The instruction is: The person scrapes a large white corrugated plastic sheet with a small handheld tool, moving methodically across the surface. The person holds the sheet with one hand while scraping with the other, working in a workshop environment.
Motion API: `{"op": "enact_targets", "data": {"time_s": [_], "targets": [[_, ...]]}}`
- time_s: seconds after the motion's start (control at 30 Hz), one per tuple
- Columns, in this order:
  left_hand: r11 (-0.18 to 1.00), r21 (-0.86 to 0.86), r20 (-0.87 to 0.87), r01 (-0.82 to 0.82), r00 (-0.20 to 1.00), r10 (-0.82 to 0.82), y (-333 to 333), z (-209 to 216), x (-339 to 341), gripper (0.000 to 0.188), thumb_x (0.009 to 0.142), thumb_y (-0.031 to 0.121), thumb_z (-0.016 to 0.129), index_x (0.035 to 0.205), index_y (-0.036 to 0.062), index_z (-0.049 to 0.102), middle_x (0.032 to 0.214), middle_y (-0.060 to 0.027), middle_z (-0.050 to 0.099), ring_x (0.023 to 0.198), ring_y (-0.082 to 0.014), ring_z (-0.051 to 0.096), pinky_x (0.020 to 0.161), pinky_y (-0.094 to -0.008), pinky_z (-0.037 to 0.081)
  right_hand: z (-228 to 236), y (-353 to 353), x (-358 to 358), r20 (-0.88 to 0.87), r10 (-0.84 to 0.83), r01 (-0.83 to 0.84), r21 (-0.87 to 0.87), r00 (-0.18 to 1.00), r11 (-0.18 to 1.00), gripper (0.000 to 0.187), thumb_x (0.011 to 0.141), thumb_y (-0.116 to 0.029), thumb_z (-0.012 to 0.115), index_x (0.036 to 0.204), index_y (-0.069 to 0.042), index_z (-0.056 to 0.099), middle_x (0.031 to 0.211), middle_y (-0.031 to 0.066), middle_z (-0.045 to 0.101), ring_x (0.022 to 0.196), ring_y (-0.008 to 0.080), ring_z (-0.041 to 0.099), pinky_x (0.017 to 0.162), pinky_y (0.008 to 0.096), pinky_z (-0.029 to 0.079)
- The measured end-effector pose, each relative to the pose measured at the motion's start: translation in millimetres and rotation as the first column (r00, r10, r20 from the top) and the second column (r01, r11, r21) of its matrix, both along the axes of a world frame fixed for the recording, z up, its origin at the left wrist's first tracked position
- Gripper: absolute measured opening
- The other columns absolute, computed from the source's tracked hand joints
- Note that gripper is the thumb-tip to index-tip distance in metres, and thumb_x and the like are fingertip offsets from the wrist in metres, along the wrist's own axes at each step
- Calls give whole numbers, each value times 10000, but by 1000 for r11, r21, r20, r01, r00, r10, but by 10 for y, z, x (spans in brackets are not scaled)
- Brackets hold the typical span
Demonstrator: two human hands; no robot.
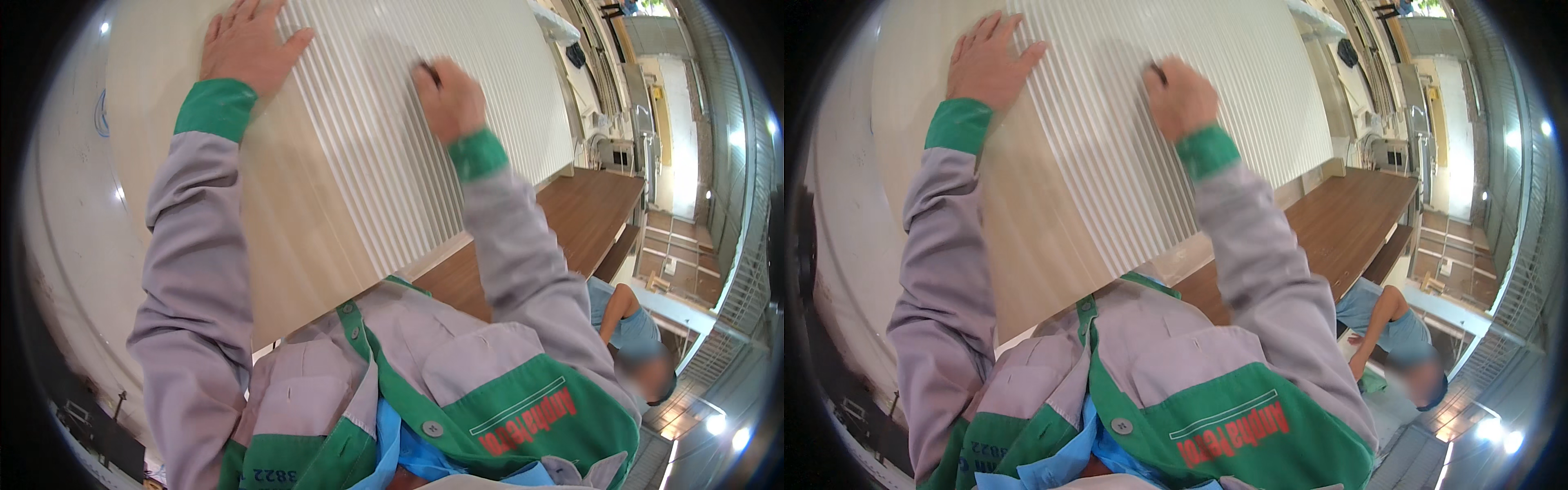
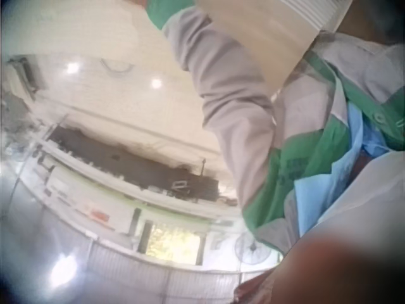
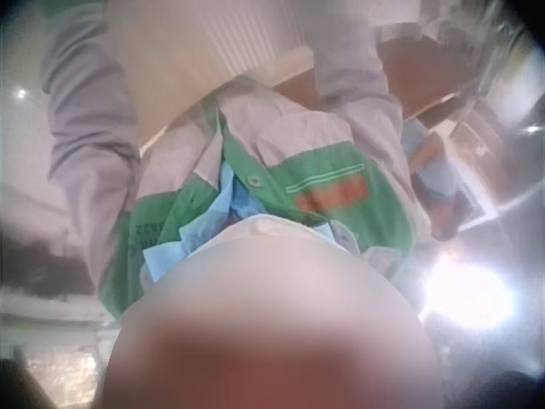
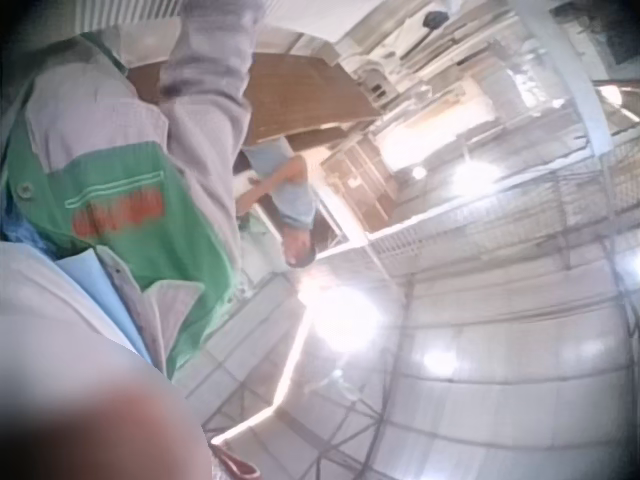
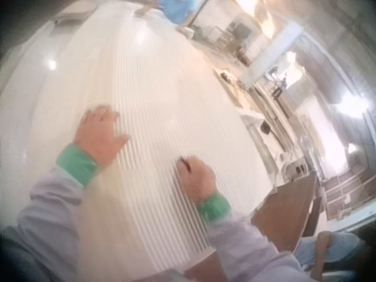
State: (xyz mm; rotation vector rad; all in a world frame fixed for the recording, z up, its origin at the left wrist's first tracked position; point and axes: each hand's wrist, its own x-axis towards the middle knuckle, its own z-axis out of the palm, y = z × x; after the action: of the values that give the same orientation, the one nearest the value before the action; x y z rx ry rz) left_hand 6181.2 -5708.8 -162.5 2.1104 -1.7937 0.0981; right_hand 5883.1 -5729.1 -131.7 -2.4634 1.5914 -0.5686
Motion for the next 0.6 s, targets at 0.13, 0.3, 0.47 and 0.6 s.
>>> {"op": "enact_targets", "data": {"time_s": [0.13, 0.3, 0.47, 0.6], "targets": [[1000, -3, -11, 28, 1000, -28, -31, -1, 7, 720, 960, 598, 576, 1500, 125, 512, 1615, -141, 410, 1524, -281, 327, 1266, -444, 203, -24, -46, 2, 40, 15, -13, -51, 999, 999, 324, 994, -359, 593, 941, -47, 662, 921, 176, 717, 844, 429, 670, 750, 518, 527], [999, -28, 11, 40, 999, -40, 8, -80, 56, 712, 960, 600, 575, 1496, 134, 517, 1614, -131, 412, 1523, -277, 328, 1267, -444, 204, 28, 1283, -814, 64, -24, 20, 63, 998, 998, 128, 965, -169, 676, 938, -44, 667, 856, 157, 676, 781, 373, 664, 668, 444, 534], [999, -33, 12, 21, 1000, -21, -52, -112, 46, 711, 958, 609, 576, 1494, 144, 522, 1614, -126, 413, 1527, -273, 320, 1270, -444, 198, 231, 2284, -1361, 54, -131, 120, 170, 990, 978, 85, 929, -92, 726, 968, -33, 679, 840, 145, 676, 718, 319, 670, 626, 397, 524], [999, -39, 9, 16, 1000, -16, -13, -68, 50, 715, 952, 617, 581, 1494, 153, 524, 1611, -127, 415, 1529, -270, 317, 1271, -439, 193, 236, 2395, -1320, 113, -199, 175, 193, 973, 965, 85, 929, -75, 730, 975, -25, 680, 839, 143, 679, 699, 303, 668, 623, 381, 526]]}}
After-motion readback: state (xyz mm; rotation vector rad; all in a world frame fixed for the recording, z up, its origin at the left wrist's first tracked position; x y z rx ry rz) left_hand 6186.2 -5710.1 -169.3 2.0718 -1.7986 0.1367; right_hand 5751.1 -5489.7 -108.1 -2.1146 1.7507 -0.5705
